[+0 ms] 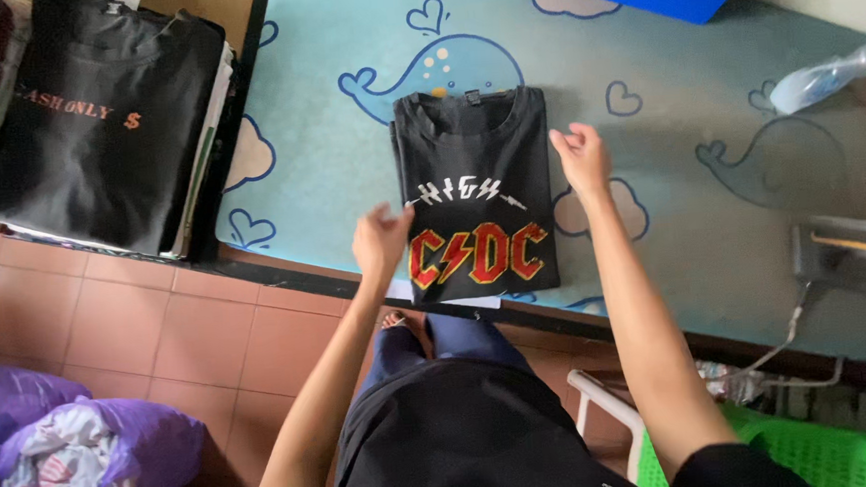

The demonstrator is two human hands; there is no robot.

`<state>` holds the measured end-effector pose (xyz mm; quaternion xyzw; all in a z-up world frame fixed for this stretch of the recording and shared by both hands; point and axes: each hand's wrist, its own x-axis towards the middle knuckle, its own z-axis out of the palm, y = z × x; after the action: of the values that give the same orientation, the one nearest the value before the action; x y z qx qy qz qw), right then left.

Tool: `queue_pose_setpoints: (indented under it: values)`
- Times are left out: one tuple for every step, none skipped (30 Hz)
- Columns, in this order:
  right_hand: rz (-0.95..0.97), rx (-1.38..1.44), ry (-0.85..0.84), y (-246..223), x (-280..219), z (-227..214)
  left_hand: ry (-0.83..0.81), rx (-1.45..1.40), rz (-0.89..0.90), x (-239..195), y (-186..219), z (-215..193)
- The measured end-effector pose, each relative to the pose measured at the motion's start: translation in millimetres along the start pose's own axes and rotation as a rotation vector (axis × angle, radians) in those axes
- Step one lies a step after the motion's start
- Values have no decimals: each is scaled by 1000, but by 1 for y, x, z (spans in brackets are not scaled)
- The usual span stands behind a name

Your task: The person irons a black t-shirt, folds it using a blue clipboard as a guide, and then moves it to a stack of clothes before repeating the process with another black t-shirt.

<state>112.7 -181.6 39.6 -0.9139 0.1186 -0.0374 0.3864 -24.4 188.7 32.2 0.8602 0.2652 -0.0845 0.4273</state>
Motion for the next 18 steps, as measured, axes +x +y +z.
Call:
queue_pose_setpoints:
  values:
    - [-5, -4, -7, 10, 19, 16, 3, -5, -7, 18, 15, 9]
    - [64, 126, -61, 20, 38, 33, 69, -30, -14, 37, 31, 18]
    - [132, 255, -116, 30, 60, 50, 138, -55, -20, 57, 47, 27]
    - [126, 252, -123, 21, 65, 51, 143, -60, -26, 73, 59, 35]
    - [28, 178, -129, 11, 68, 55, 212, -74, 20, 88, 68, 41]
    - [-71, 104, -134, 2, 71, 60, 281, -88, 67, 104, 76, 47]
    - [-73, 103, -146, -10, 65, 54, 286, -87, 55, 112, 72, 47]
    - [-41, 50, -119, -22, 58, 49, 315, -129, 45, 120, 68, 48]
    - [-18, -3, -92, -37, 57, 44, 350, -174, 36, 131, 66, 46]
    - [-29, -3, -105, -48, 59, 40, 363, -177, 24, 122, 67, 39]
    - [-177, -139, 12, -57, 55, 37, 351, -225, 5, 109, 63, 33]
    - [-330, -272, 130, -65, 51, 33, 341, -274, -13, 94, 59, 26]
    - [-337, -270, 114, -86, 54, 39, 350, -274, -28, 77, 58, 15]
    - [-555, -208, 144, -107, 56, 44, 300, -247, -64, 59, 57, 4]
    - [-767, -141, 168, -126, 55, 49, 246, -220, -105, 38, 55, -7]
    - [-770, -138, 148, -132, 61, 67, 252, -218, -124, 14, 44, -4]
    - [-842, -148, -3, -141, 68, 88, 153, -131, -175, -6, 34, -3]
    - [-913, -158, -155, -150, 74, 109, 54, -47, -226, -26, 25, -2]
